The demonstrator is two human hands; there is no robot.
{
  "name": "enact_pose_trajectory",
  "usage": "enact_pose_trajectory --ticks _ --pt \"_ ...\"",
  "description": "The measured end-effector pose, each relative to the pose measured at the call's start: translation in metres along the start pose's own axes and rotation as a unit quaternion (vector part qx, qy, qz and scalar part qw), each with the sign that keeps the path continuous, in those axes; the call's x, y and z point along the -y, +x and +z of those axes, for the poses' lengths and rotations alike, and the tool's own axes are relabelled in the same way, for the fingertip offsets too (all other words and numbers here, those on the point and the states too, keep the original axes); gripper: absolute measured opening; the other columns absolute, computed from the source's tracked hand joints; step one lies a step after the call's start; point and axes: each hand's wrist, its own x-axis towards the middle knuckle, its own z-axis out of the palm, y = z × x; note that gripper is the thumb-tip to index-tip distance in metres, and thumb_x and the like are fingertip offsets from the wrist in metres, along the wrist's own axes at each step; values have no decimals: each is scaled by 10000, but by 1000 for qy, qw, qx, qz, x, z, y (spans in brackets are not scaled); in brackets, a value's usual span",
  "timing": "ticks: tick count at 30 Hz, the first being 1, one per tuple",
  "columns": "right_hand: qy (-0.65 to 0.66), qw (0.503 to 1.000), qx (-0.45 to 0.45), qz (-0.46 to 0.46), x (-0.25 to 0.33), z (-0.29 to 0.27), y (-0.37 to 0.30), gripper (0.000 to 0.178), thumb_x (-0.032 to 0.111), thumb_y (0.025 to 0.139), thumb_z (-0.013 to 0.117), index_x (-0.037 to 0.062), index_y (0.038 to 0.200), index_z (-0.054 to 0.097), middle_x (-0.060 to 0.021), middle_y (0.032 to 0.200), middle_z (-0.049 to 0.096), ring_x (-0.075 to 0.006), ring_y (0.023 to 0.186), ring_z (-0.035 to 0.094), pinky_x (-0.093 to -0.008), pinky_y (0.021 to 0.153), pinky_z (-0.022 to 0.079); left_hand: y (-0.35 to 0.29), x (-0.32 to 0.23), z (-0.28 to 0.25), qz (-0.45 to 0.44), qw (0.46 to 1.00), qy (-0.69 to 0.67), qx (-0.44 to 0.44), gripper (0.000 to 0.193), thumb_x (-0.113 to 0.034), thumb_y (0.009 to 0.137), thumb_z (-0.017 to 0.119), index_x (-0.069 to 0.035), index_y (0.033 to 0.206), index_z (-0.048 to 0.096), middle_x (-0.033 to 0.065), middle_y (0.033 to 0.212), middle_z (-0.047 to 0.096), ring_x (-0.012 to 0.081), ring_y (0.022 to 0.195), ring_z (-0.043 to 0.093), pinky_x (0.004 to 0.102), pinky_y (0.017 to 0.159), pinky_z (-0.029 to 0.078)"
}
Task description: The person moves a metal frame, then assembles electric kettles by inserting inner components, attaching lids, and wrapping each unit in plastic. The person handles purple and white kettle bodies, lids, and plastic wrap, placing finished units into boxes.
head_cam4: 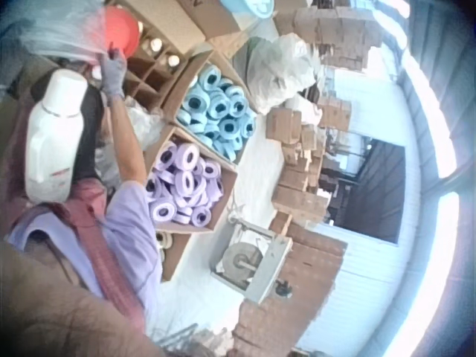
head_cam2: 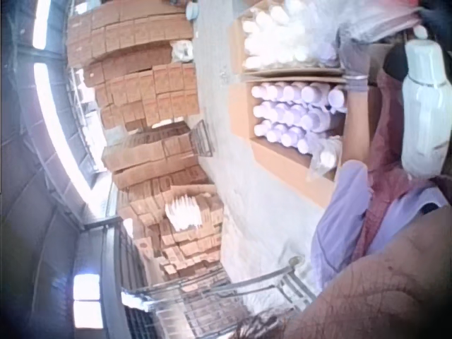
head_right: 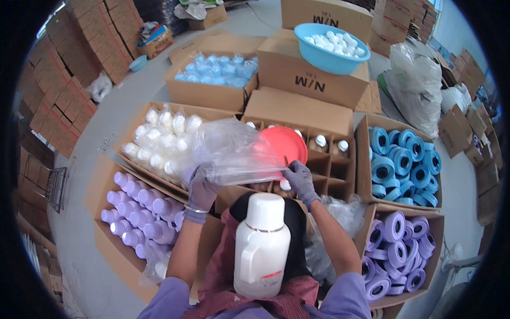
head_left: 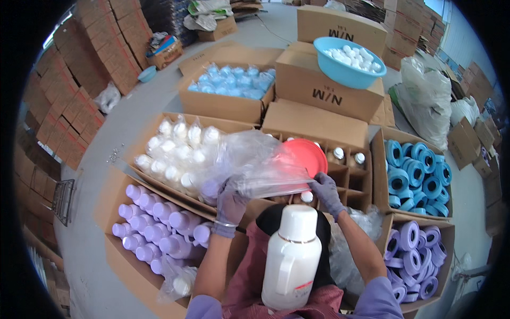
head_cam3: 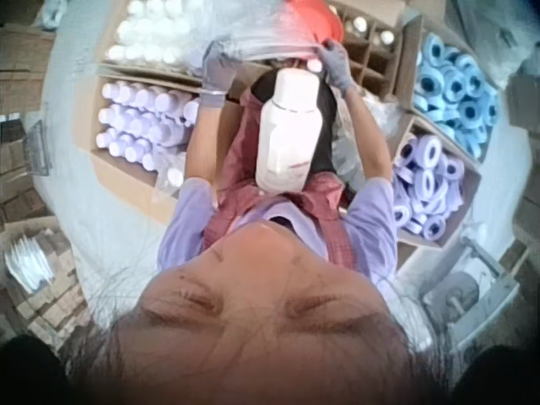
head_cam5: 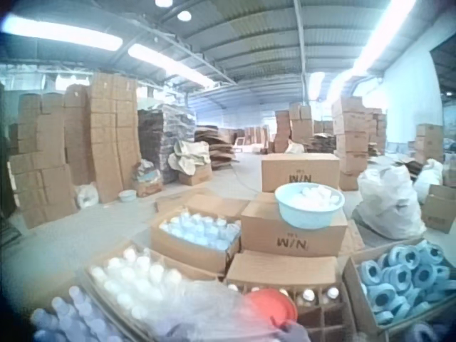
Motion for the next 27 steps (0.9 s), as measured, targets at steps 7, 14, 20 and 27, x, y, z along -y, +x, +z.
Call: enact_pose_trajectory --ticks 7,14,20,27 --pt "46 972 -149 -178 70 -19 -175 135 66 903 553 -8 1013 582 -41 934 604 -115 874 542 -263 809 456 -132 -33 66 -161 881 384 224 219 -114 915 650 13 1093 663 62 1012 670 121 881 618 297 740 515" --pt "459 868 -192 13 61 10 -149 112 31 906 472 25 959 571 -28 915 597 -100 822 536 -236 768 447 -80 -7 28 189 724 658 91 207 -122 915 627 -4 1085 613 57 1039 652 139 919 611 314 811 507" --pt "-39 972 -9 -233 36 -19 -253 312 234 766 666 4 958 578 -217 1068 564 -392 1084 525 -516 978 393 -164 -39 90 196 639 627 401 265 -244 811 730 -47 972 657 86 841 583 279 805 574 381 772 502" --pt "-245 856 266 -368 11 -35 -359 193 254 710 649 166 881 654 -50 996 599 -274 1042 564 -540 980 404 -255 -46 -14 -175 584 699 373 240 -241 883 683 -16 965 677 105 887 631 296 907 609 388 789 516"
